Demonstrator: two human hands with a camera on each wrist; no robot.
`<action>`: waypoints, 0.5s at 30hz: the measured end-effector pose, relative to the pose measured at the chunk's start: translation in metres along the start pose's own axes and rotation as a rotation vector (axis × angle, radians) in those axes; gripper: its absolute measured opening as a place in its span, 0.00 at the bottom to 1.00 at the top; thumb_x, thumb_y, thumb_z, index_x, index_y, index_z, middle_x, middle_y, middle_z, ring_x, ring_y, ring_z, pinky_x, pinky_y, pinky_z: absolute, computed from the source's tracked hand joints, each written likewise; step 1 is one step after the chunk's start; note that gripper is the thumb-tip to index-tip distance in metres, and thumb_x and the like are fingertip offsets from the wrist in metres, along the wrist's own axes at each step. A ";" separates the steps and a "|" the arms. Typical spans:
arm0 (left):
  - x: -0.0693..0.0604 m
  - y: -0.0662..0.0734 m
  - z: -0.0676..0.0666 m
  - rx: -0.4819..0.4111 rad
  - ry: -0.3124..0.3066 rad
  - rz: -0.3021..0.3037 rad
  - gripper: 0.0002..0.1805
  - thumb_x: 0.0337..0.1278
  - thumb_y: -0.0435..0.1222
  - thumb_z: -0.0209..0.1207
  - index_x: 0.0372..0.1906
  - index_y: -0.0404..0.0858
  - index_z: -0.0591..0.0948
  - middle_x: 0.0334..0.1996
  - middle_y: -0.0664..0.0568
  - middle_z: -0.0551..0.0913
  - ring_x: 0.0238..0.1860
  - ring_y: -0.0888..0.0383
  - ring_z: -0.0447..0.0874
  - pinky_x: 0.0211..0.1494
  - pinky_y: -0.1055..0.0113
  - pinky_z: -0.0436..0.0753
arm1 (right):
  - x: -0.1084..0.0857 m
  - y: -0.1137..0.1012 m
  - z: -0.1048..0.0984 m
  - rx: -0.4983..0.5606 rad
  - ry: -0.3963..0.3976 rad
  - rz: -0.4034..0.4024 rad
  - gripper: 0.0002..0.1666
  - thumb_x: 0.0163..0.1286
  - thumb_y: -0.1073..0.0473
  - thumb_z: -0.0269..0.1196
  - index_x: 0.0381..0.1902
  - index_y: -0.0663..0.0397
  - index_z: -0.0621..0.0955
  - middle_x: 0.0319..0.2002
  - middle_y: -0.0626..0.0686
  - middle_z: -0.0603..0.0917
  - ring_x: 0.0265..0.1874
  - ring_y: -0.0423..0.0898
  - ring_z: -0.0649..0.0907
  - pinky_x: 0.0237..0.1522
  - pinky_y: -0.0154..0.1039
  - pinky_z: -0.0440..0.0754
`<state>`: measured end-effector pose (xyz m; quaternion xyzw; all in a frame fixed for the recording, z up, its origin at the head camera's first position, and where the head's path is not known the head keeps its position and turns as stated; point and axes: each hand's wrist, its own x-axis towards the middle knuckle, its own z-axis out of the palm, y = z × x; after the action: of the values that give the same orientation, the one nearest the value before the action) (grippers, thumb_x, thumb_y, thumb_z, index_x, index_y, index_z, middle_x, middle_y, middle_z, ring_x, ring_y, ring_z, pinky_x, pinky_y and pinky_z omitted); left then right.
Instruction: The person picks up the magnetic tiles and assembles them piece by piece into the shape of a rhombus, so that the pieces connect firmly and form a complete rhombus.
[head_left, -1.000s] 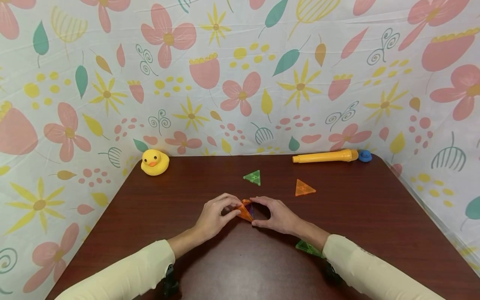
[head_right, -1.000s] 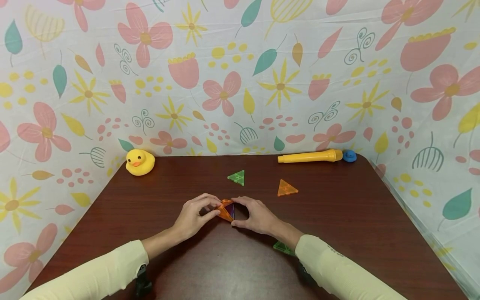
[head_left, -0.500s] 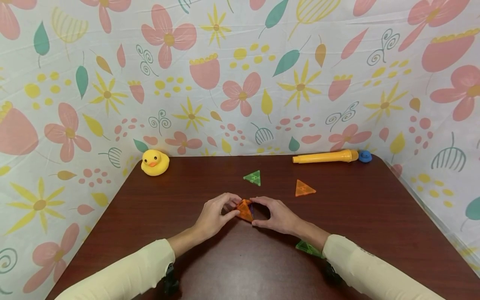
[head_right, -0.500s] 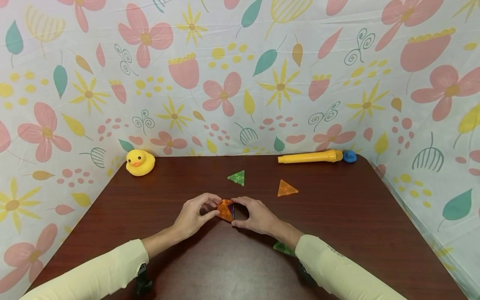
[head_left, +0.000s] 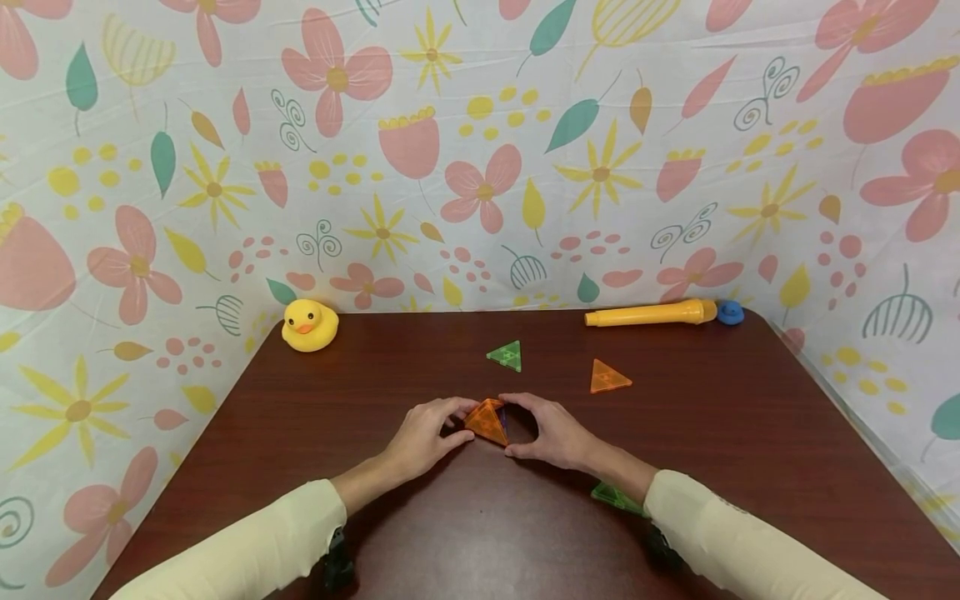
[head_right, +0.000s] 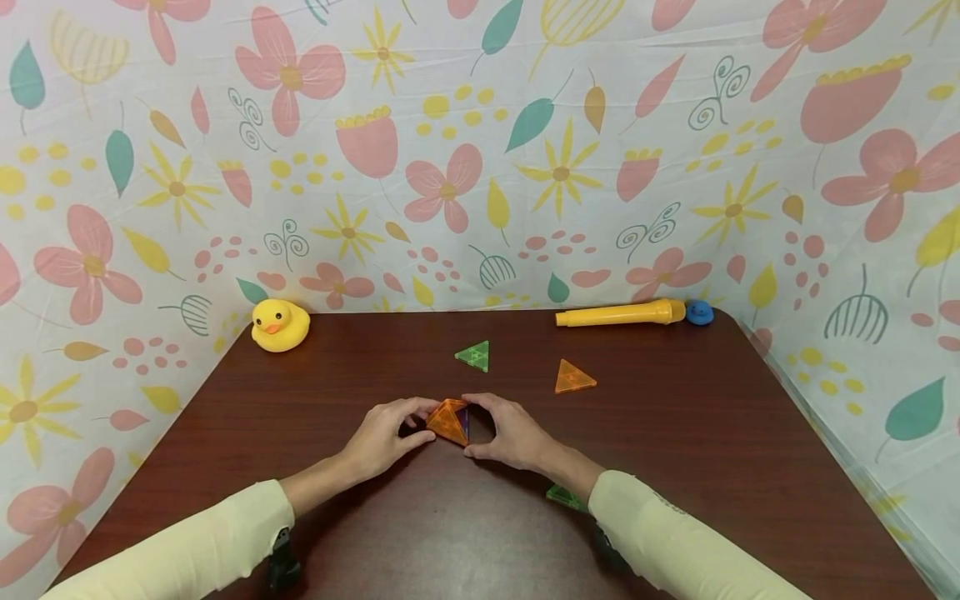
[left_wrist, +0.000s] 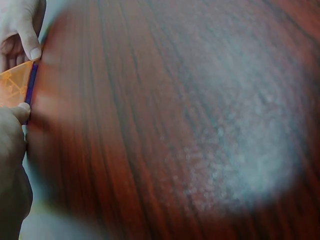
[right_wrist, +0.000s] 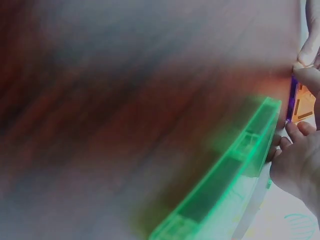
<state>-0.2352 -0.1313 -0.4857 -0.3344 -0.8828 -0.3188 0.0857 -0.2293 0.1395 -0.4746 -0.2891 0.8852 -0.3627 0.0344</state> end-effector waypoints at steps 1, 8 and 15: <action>0.000 0.000 0.000 0.004 0.000 -0.002 0.24 0.63 0.35 0.75 0.63 0.43 0.85 0.54 0.53 0.89 0.43 0.60 0.88 0.47 0.65 0.87 | 0.000 -0.001 0.000 0.003 0.001 0.002 0.46 0.65 0.55 0.80 0.76 0.61 0.73 0.70 0.62 0.77 0.70 0.61 0.77 0.68 0.61 0.76; 0.001 0.001 0.000 0.003 -0.024 -0.042 0.22 0.65 0.36 0.73 0.62 0.43 0.86 0.51 0.53 0.90 0.41 0.61 0.89 0.46 0.64 0.87 | 0.001 -0.004 0.000 0.029 0.003 0.028 0.45 0.65 0.56 0.80 0.75 0.62 0.73 0.70 0.62 0.78 0.71 0.62 0.76 0.68 0.63 0.74; 0.000 0.001 0.001 0.007 -0.027 -0.055 0.21 0.66 0.37 0.72 0.63 0.44 0.86 0.49 0.53 0.90 0.41 0.62 0.88 0.47 0.64 0.87 | 0.001 -0.005 0.001 0.040 0.014 0.051 0.44 0.64 0.58 0.80 0.74 0.61 0.74 0.70 0.61 0.79 0.71 0.61 0.76 0.69 0.62 0.74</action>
<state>-0.2344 -0.1300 -0.4861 -0.3139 -0.8938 -0.3132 0.0663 -0.2279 0.1358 -0.4719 -0.2631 0.8852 -0.3812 0.0432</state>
